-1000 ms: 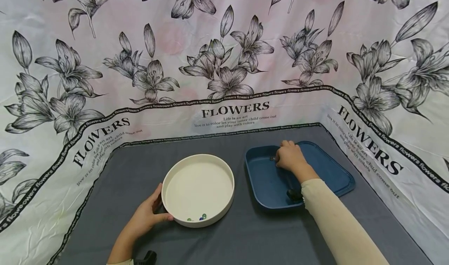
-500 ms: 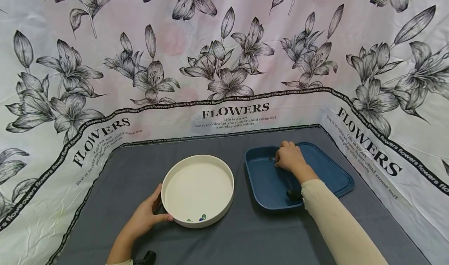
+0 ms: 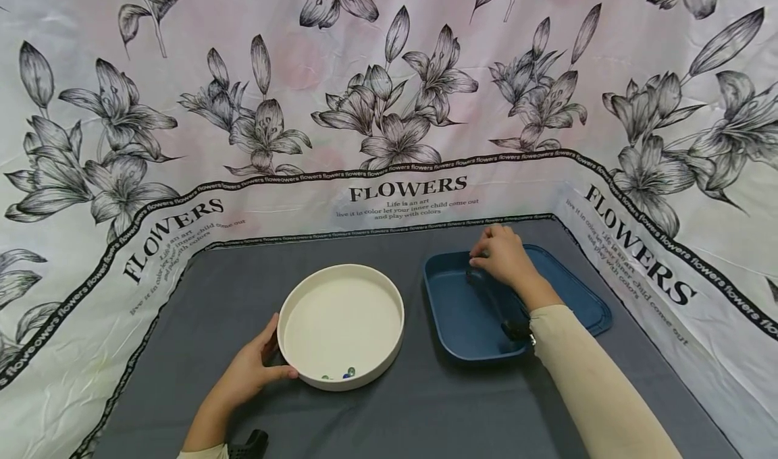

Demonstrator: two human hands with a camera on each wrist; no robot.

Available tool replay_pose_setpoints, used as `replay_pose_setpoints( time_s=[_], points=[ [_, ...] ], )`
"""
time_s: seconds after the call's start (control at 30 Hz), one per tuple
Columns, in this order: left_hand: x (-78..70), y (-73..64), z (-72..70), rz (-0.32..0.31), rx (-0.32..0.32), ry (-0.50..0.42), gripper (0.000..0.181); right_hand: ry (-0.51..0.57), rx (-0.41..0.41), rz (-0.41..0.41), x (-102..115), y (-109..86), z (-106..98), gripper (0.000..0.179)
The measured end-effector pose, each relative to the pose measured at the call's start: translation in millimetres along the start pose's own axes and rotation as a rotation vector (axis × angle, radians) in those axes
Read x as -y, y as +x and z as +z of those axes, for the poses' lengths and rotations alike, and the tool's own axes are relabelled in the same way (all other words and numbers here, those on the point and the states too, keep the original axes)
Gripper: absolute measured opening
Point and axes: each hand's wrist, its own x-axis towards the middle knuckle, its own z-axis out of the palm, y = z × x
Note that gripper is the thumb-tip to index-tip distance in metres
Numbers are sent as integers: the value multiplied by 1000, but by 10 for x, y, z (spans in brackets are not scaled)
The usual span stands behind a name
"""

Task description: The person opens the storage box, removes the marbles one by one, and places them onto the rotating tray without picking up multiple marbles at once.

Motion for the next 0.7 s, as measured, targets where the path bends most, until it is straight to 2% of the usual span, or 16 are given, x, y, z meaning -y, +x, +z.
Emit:
replay_pose_setpoints(
  time_s=[0.17,0.33,0.47,0.7],
  points=[
    [9,-1,2,5,-3,-4,127,43,-27,-58,193,54,-94,17],
    [-10,-12,3,2,-1,-31,126,122,-9,-89,415,126,-127,19],
    [-16,-13,4,-11,7,-59,127,206,3,-98,582,178,-132,21],
    [-8,-13,-3,-2,0,-52,127,366,21,-140,909,254,-99,21]
  ],
)
